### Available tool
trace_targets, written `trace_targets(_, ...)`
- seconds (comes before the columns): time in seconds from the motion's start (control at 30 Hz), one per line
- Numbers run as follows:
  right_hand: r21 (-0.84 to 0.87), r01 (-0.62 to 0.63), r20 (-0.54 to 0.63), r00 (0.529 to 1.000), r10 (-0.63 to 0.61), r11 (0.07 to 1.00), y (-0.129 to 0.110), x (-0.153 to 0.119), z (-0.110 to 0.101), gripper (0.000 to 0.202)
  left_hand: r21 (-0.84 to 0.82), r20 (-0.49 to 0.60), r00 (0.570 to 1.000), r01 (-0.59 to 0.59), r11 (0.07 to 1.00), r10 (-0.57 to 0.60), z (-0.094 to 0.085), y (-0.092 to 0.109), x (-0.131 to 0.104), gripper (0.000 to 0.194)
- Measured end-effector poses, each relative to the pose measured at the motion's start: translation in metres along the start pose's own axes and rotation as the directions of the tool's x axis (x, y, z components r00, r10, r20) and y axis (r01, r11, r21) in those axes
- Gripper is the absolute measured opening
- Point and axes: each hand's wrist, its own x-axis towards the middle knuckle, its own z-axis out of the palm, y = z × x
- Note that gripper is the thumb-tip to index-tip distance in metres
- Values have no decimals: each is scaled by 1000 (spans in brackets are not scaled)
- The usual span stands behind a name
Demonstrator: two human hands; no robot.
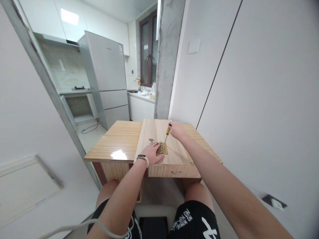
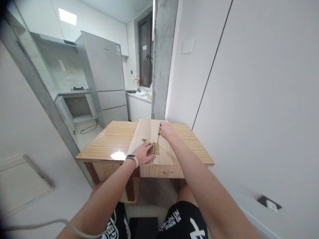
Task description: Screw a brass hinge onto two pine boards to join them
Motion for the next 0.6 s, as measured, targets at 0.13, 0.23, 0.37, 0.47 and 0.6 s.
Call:
trace_targets(0.13, 30, 40, 4, 999, -41, 999, 3, 0, -1, 24, -7, 4, 1000, 11, 1000, -11, 0, 1, 0, 72)
trace_targets(0.23, 60, 73, -15, 997, -72, 996, 7, -2, 2, 27, -6, -4, 1000, 13, 1000, -13, 0, 1, 0, 73)
trace_targets(0.37, 94, 115, -16, 993, -114, 989, 10, -3, 8, 34, -1, -5, 1000, 0, 1000, 0, 0, 0, 0, 74)
trace_targets(0.47, 122, 130, -11, 992, -130, 984, 9, -1, 9, 35, 5, -1, 1000, -3, 1000, 3, 1, -1, 0, 75)
trace_targets(0.6, 132, 128, -2, 992, -129, 983, 6, 3, 6, 31, 8, -3, 1000, -1, 1000, 1, 2, -2, 0, 75)
